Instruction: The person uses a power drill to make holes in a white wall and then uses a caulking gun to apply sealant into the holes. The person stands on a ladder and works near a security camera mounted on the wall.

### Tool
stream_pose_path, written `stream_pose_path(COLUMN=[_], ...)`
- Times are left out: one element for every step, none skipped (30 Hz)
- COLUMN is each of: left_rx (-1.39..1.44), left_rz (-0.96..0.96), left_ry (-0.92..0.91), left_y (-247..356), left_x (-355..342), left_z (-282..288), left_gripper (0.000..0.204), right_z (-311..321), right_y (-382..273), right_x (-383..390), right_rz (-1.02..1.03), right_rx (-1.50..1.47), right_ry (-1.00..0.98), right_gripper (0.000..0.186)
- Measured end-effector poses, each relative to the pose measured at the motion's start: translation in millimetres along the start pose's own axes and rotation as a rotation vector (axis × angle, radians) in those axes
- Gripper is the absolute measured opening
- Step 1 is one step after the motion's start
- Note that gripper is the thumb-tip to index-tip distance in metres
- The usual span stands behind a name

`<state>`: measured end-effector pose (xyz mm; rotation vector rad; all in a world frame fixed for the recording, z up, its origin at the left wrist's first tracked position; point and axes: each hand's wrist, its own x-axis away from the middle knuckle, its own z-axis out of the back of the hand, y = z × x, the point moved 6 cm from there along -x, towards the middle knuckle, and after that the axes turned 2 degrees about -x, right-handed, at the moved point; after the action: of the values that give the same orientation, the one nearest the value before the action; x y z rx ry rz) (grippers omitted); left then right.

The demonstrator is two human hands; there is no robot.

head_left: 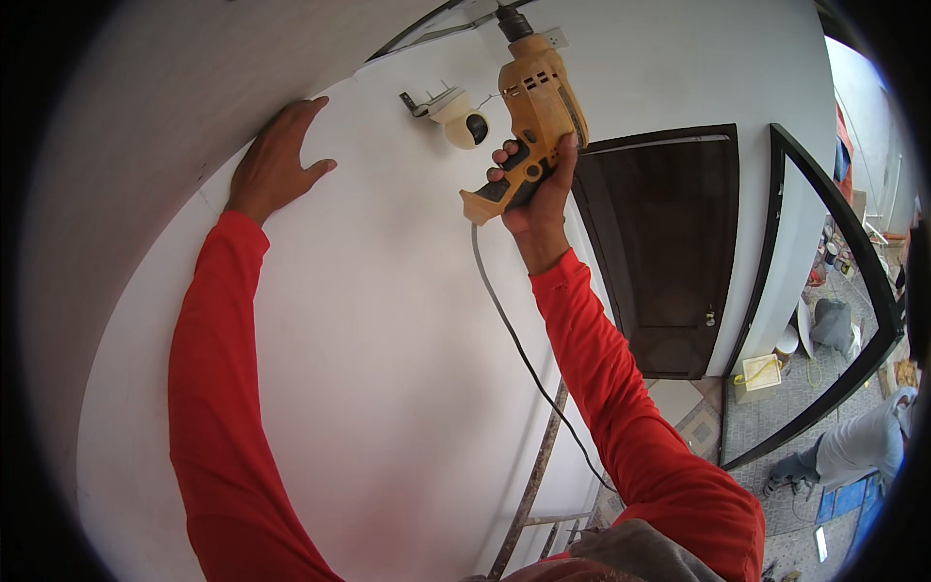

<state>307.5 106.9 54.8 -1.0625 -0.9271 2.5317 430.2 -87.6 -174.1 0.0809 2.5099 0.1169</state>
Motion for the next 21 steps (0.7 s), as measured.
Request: stream_pose_path(left_rx=[0.007, 0.012, 0.009, 0.004, -0.002, 0.021, 0.042, 0.064, 0.066, 0.07, 0.076, 0.049, 0.025, -0.011, -0.136, -0.292, -0.325, -0.379, -0.425, -0.816, -1.196], left_rz=[-0.005, -0.007, -0.004, 0.002, -0.001, 0.003, -0.001, -0.03, -0.001, 0.002, 0.011, -0.074, -0.145, -0.159, -0.376, -0.518, -0.55, -0.574, -0.652, -0.634, -0.652], left_ry=[0.0, 0.002, 0.007, 0.013, 0.02, 0.012, 0.006, 0.03, 0.003, 0.007, -0.004, 0.02, 0.031, -0.019, 0.19, 0.311, 0.321, 0.307, 0.364, 0.324, 0.348], left_y=[0.2, -0.2, -1.2, -2.5, -3.6, -5.3, -6.3, -4.9, -5.5, -2.8, 1.5, 12.9, 24.6, 34.6, 61.0, 84.0, 97.9, 110.1, 124.4, 133.0, 141.3], left_x=[0.0, 0.0, 0.1, 0.1, 0.1, 0.1, -0.1, 0.1, 0.3, 0.1, -0.5, -1.4, -1.7, -4.1, -3.3, -2.3, -5.9, -11.8, -13.5, -17.9, -19.3], left_z=[0.0, -0.2, -0.5, -1.3, -2.2, -3.8, -5.0, -3.5, -4.0, -1.2, 3.2, 12.6, 24.4, 35.6, 61.6, 81.6, 100.9, 119.7, 141.4, 149.9, 157.6], left_gripper=[0.08, 0.079, 0.079, 0.078, 0.078, 0.078, 0.079, 0.08, 0.077, 0.075, 0.073, 0.07, 0.067, 0.064, 0.056, 0.048, 0.05, 0.053, 0.055, 0.055, 0.056], right_z=[-1.0, -1.3, -1.6, -3.7, -1.3, -0.7, 0.8, -1.8, -3.2, -4.3, -4.8, -5.5, -6.3, -5.9, -5.2, -6.9, -6.5, -8.0, -8.7, -11.1, -12.4], right_y=[0.9, 1.2, 1.6, 1.7, 2.6, 3.1, 3.1, 3.7, 3.6, 2.8, 1.9, 0.3, -1.3, -3.7, -6.2, -8.8, -9.6, -10.9, -12.8, -11.5, -10.4], right_x=[-0.6, -1.6, -3.1, -4.4, -5.7, -6.5, -7.0, -7.1, -6.6, -6.2, -5.0, -4.3, -3.3, -3.2, -2.5, -2.6, -2.3, -2.6, -2.8, -3.0, -3.1], right_rz=[-0.003, 0.001, 0.004, 0.011, 0.002, -0.005, -0.004, -0.019, -0.027, -0.031, -0.034, -0.031, -0.03, -0.022, -0.012, 0.004, -0.004, 0.001, 0.026, 0.002, -0.006], right_rx=[-0.001, -0.005, -0.009, -0.007, -0.009, -0.004, 0.002, -0.017, -0.034, -0.046, -0.047, -0.039, -0.029, 0.01, 0.047, 0.093, 0.083, 0.079, 0.088, 0.041, 0.013], right_ry=[-0.009, -0.009, -0.008, -0.042, -0.001, 0.006, 0.032, -0.009, -0.027, -0.037, -0.032, -0.025, -0.021, 0.011, 0.044, 0.043, 0.07, 0.067, 0.077, 0.053, 0.045], right_gripper=[0.064, 0.064, 0.064, 0.063, 0.062, 0.061, 0.06, 0.06, 0.059, 0.058, 0.057, 0.057, 0.056, 0.061, 0.066, 0.071, 0.071, 0.07, 0.07, 0.07, 0.069])
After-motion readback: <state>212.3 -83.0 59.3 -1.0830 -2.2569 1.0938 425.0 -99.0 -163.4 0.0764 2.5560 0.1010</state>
